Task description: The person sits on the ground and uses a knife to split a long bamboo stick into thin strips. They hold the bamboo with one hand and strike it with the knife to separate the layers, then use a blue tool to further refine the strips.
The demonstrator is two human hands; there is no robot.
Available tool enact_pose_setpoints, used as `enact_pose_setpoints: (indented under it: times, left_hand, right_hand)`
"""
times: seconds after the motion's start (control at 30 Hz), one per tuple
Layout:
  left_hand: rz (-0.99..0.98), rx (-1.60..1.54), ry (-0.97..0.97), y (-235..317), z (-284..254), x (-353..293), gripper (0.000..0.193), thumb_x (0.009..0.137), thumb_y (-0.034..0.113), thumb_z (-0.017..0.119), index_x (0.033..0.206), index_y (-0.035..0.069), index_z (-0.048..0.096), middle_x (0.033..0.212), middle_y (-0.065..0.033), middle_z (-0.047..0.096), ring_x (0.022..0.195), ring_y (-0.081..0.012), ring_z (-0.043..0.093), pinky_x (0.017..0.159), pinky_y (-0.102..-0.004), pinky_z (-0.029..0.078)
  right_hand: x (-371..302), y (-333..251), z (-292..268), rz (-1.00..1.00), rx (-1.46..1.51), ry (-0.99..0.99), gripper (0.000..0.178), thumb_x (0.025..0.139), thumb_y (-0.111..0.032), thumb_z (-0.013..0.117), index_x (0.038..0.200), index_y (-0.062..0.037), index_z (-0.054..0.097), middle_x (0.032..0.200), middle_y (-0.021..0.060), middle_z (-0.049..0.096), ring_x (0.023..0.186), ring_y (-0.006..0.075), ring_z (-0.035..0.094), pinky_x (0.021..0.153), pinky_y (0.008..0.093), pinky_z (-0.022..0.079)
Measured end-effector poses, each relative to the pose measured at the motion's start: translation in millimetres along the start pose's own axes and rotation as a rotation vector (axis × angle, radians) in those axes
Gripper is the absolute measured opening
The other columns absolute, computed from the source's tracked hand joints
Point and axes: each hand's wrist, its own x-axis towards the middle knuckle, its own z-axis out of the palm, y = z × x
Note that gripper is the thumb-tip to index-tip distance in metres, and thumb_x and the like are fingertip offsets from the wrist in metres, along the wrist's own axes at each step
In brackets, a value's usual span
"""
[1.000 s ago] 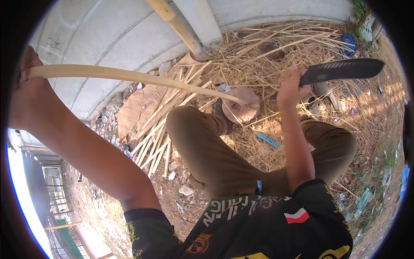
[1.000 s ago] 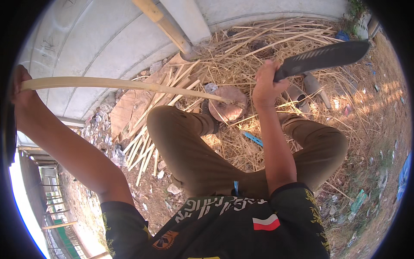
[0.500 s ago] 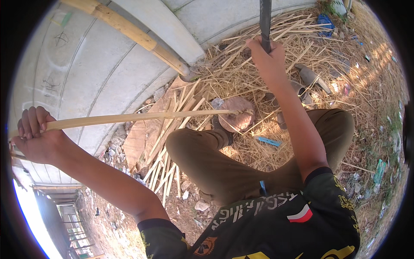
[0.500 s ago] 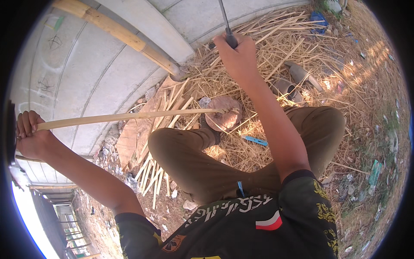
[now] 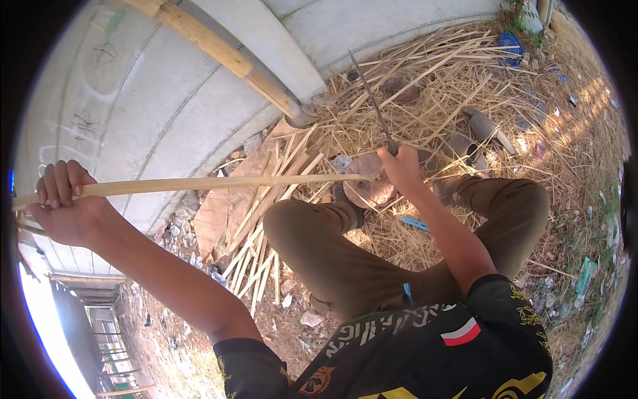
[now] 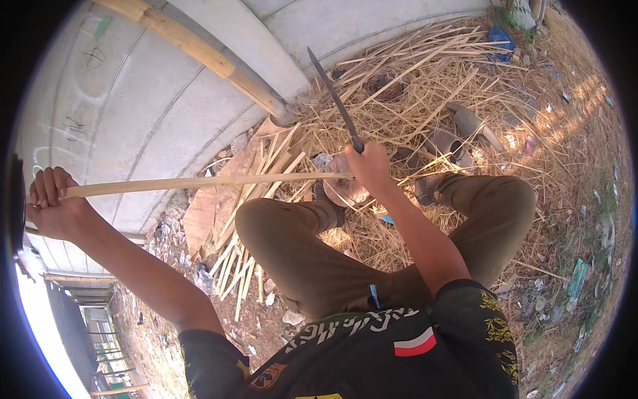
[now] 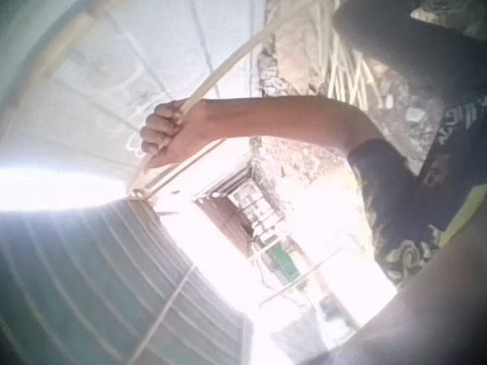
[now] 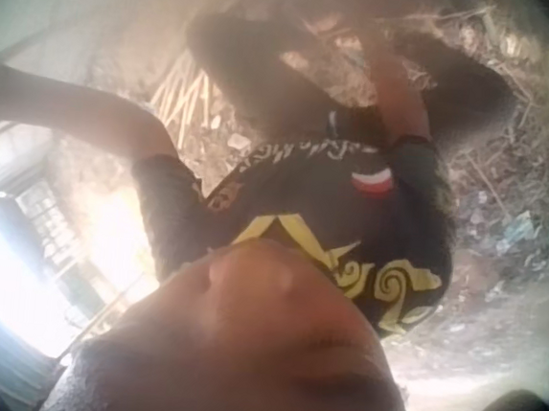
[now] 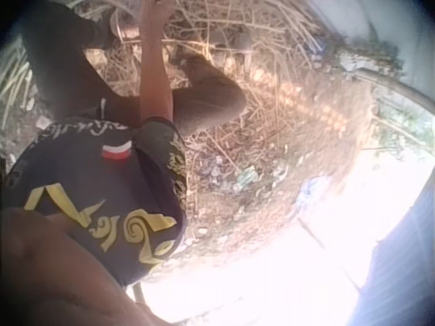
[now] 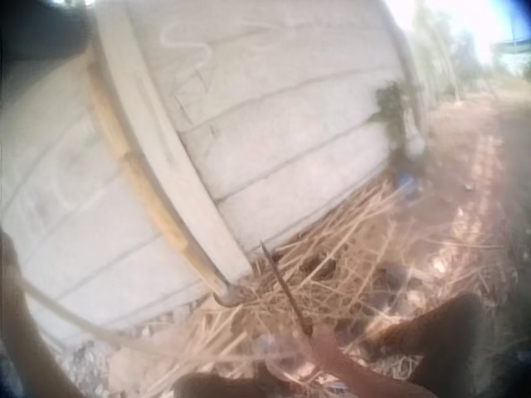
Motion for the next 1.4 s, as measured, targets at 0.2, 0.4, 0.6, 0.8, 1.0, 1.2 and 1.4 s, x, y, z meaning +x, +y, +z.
enact_pose_setpoints:
  times: [0.2,0.4,0.6,0.8,1.0,1.2,1.4]
  left_hand:
    - [-0.055,-0.078,-0.133,20,0,9,0.047,0.105,0.043,0.031,0.071,0.01,0.035,0.057,-0.0001,0.027,0.045,-0.0095,0.02,0.042,-0.0249,0.019]
    - [-0.022,-0.066,-0.01,-2,11,4,0.043,0.104,0.039,0.034,0.073,0.01,0.037,0.058,-0.0001,0.029,0.047,-0.0099,0.021,0.043,-0.0257,0.019]
    - [-0.057,-0.22,-0.186,-5,13,1,0.029,0.098,0.022,0.038,0.073,0.009,0.036,0.059,-0.0006,0.029,0.049,-0.0101,0.021,0.044,-0.0261,0.021]
    - [-0.005,-0.084,-0.066,4,24,1,0.022,0.083,0.01,0.049,0.068,0.011,0.033,0.059,-0.0016,0.026,0.048,-0.0105,0.023,0.046,-0.0265,0.023]
    - [-0.013,-0.184,-0.179,-2,34,-5,0.023,0.094,0.013,0.038,0.072,0.009,0.037,0.057,-0.0007,0.031,0.046,-0.0097,0.026,0.044,-0.026,0.023]
    - [-0.13,-0.339,-0.177,2,35,-5,0.025,0.096,0.016,0.038,0.072,0.01,0.039,0.056,-0.0003,0.033,0.044,-0.0092,0.026,0.042,-0.0249,0.026]
    - [-0.229,-0.39,-0.319,8,33,3,0.025,0.093,0.016,0.042,0.069,0.01,0.04,0.056,0.0011,0.035,0.041,-0.0081,0.031,0.04,-0.0241,0.028]
  right_hand:
    - [15,-116,-18,-0.456,0.647,-0.008,0.035,0.093,-0.012,0.061,0.063,-0.009,0.044,0.057,-0.0087,0.036,0.052,0.0027,0.03,0.047,0.0253,0.025]
    - [-84,195,32,1.063,-0.128,-0.286,0.03,0.081,-0.029,0.066,0.078,0.0,0.06,0.069,0.0074,0.056,0.054,0.0166,0.051,0.05,0.0384,0.039]
    - [28,35,-16,0.225,0.127,-0.078,0.022,0.083,-0.015,0.068,0.073,-0.0092,0.05,0.053,-0.0026,0.046,0.041,0.007,0.041,0.038,0.0256,0.03]
    - [19,-149,-48,-0.481,0.667,0.056,0.031,0.092,-0.01,0.06,0.068,-0.0127,0.041,0.054,-0.0039,0.041,0.046,0.0053,0.037,0.046,0.0224,0.03]
    - [-82,195,25,0.911,-0.26,-0.334,0.034,0.08,-0.028,0.065,0.082,0.005,0.059,0.065,0.01,0.058,0.053,0.0239,0.055,0.053,0.0378,0.045]
    - [-10,84,3,0.368,-0.106,-0.065,0.026,0.073,-0.022,0.067,0.064,0.0,0.056,0.059,0.01,0.057,0.051,0.0198,0.055,0.047,0.0396,0.041]
    - [11,-126,-52,-0.256,0.563,0.014,0.031,0.09,-0.014,0.063,0.065,-0.0101,0.045,0.052,-0.0033,0.042,0.044,0.0072,0.037,0.043,0.0258,0.028]
